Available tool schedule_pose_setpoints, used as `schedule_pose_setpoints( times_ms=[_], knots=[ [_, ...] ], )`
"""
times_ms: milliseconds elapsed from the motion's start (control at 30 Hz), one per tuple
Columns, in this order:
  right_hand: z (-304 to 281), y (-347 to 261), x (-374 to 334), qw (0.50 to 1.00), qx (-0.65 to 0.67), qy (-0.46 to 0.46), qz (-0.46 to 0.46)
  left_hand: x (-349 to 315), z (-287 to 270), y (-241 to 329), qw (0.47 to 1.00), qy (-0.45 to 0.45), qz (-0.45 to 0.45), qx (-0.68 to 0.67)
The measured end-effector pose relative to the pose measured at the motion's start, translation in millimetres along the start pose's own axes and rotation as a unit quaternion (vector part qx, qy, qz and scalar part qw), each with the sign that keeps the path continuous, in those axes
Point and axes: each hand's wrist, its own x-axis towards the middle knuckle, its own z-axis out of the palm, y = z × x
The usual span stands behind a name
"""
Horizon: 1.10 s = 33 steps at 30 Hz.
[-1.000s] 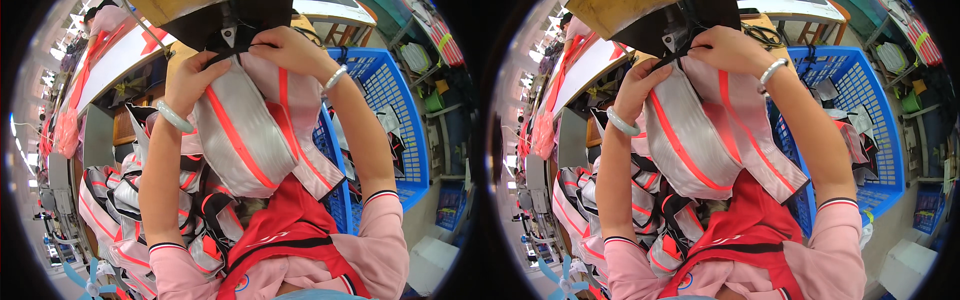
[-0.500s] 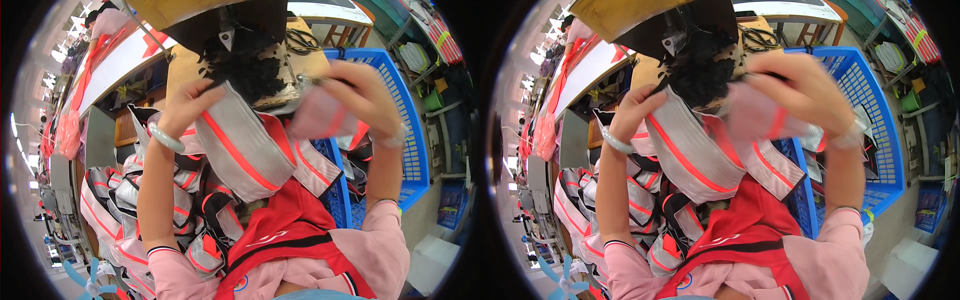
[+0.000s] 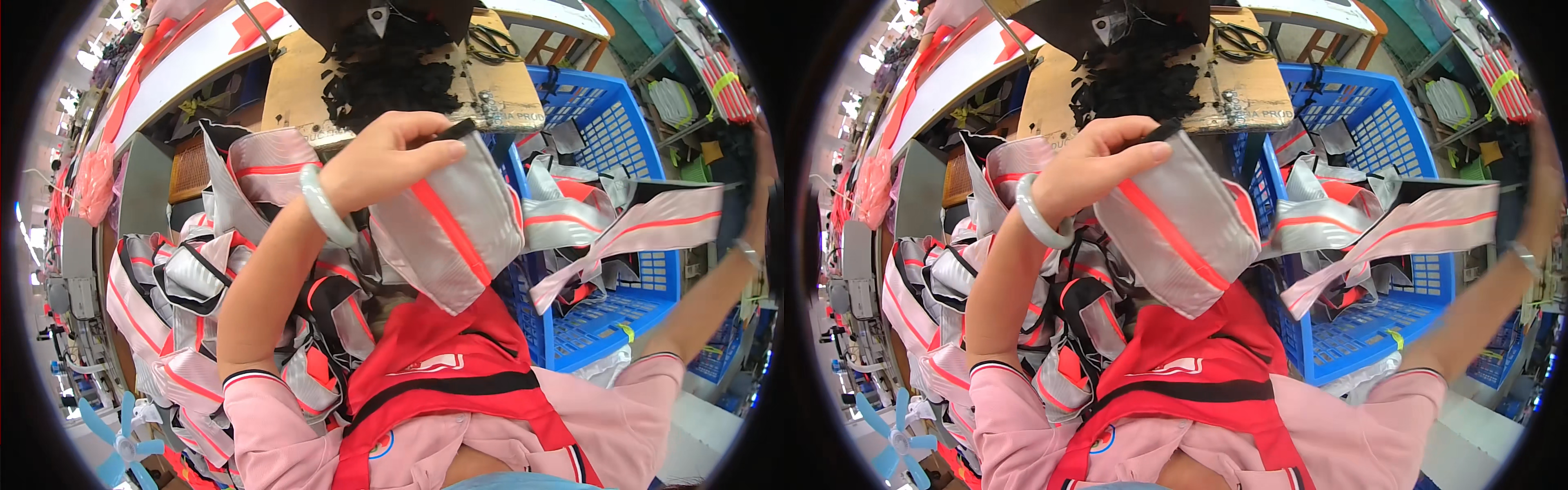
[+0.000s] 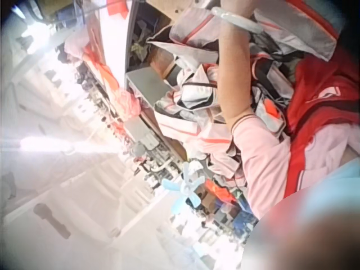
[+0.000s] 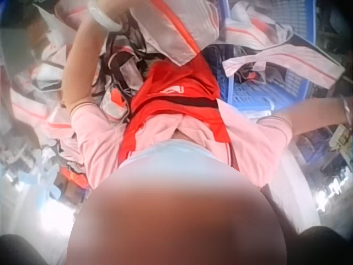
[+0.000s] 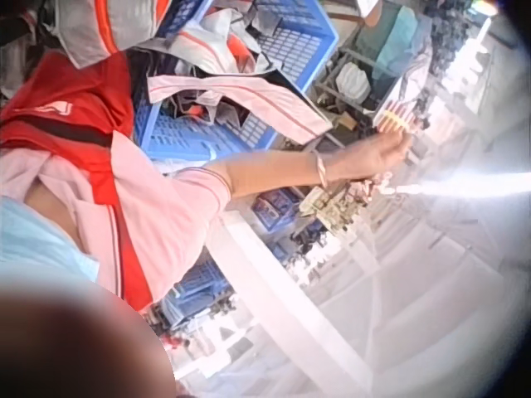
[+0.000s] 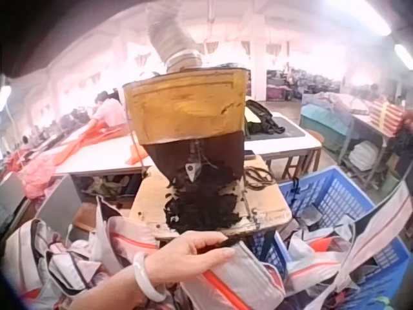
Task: Sewing and assembling reflective life vest components using an industrial sewing machine and scissors.
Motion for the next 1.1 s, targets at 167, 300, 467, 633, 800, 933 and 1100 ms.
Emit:
schedule_pose_setpoints(
  times_ms=[167, 300, 467, 633, 800, 933, 1100],
  knots=[
    [208, -34, -178, 0.86, 0.178, -0.472, -0.081, 5, 31, 0, 0.994, 0.05, 0.068, 0.072],
    [223, -11, -208, 0.767, 0.393, -0.477, 0.173, -5, 22, -15, 0.972, 0.058, 0.17, 0.15],
    [206, 8, -202, 0.725, 0.557, -0.332, 0.233, -32, -3, -81, 0.993, 0.034, -0.039, 0.105],
    [229, 24, -193, 0.843, 0.423, -0.258, 0.211, -25, 35, -91, 0.973, 0.219, 0.075, -0.008],
    [235, -61, -160, 0.964, 0.132, -0.148, -0.178, -30, 21, -66, 0.953, 0.27, 0.101, 0.095],
    [267, -81, -134, 0.906, 0.057, -0.294, -0.298, -25, 12, -38, 0.953, 0.262, 0.111, 0.105],
    [277, -87, -120, 0.882, 0.198, -0.397, -0.16, -29, -21, -17, 0.964, 0.219, 0.102, 0.112]
  ],
)
